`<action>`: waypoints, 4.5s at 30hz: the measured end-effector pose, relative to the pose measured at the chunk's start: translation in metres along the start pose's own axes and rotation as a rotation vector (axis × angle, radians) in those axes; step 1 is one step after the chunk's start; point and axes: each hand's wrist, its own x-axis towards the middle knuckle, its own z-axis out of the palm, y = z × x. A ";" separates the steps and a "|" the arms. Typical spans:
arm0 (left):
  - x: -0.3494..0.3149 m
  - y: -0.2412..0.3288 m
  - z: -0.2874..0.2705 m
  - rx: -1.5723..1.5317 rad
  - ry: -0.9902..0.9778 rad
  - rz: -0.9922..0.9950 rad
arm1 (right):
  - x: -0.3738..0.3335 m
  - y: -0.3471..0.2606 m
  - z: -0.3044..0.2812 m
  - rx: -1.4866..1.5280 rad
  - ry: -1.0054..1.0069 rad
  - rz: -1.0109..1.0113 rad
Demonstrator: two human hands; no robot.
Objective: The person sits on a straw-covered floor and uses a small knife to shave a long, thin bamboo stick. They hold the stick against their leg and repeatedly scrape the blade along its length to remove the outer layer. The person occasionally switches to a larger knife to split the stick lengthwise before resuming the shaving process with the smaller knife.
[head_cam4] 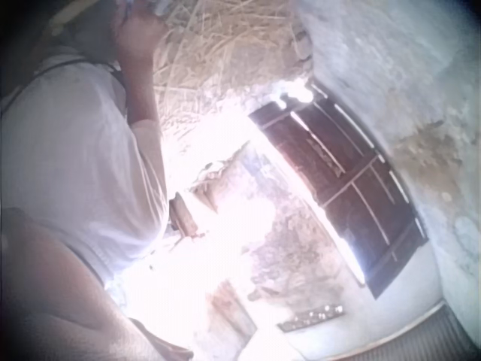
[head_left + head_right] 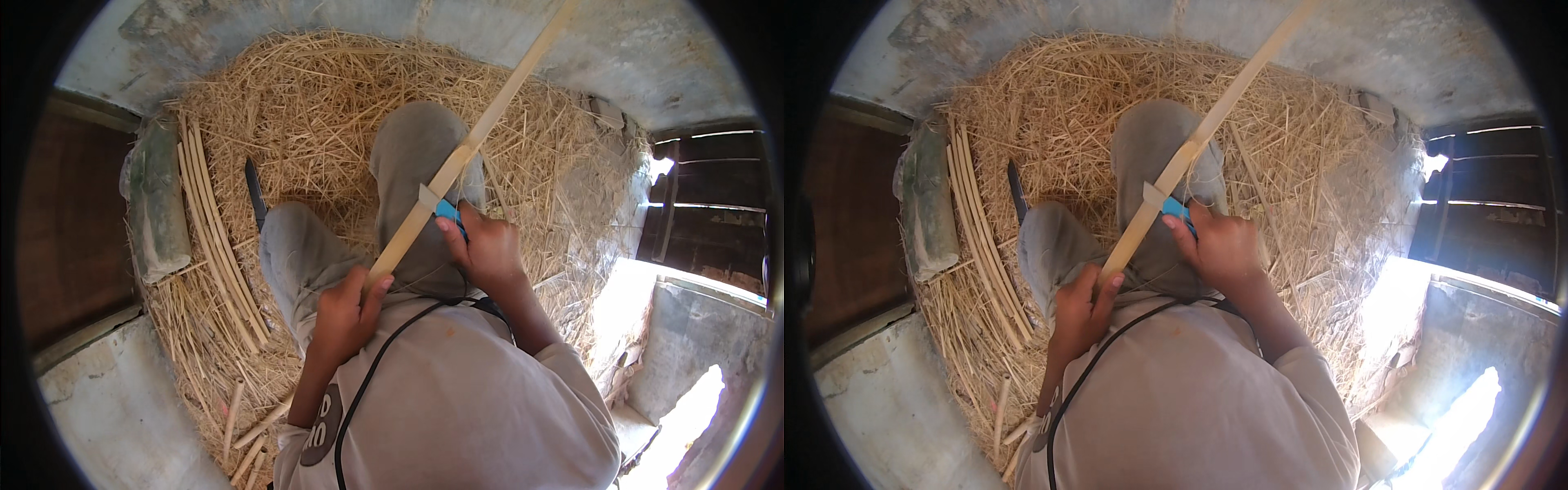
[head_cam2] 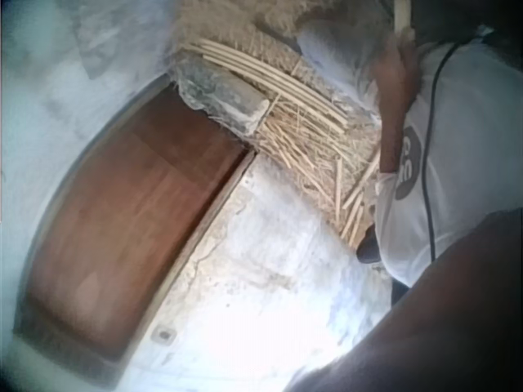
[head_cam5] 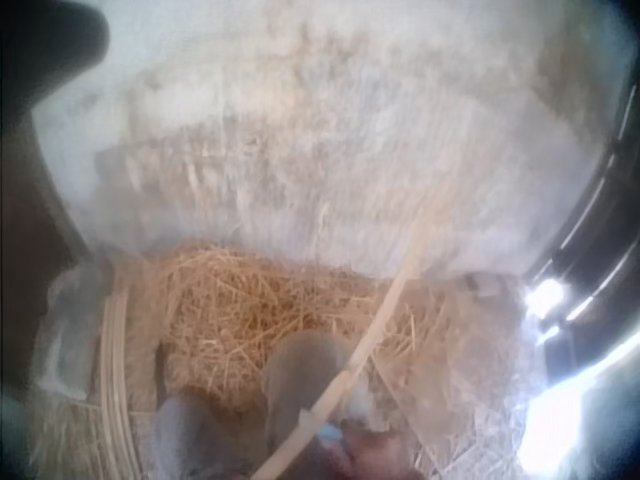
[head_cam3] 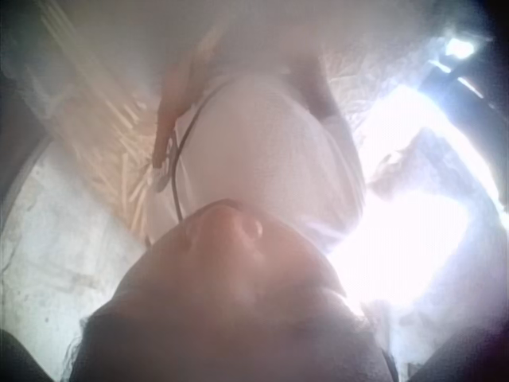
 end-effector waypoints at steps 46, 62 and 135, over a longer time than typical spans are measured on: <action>-0.027 -0.002 -0.018 0.355 0.105 0.181 | -0.002 -0.008 0.004 0.099 0.074 0.209; -0.015 -0.008 -0.010 0.398 0.300 0.297 | -0.001 -0.004 -0.012 0.097 -0.057 0.071; -0.014 -0.014 0.007 0.407 0.206 0.095 | 0.013 0.005 0.004 0.125 0.073 0.282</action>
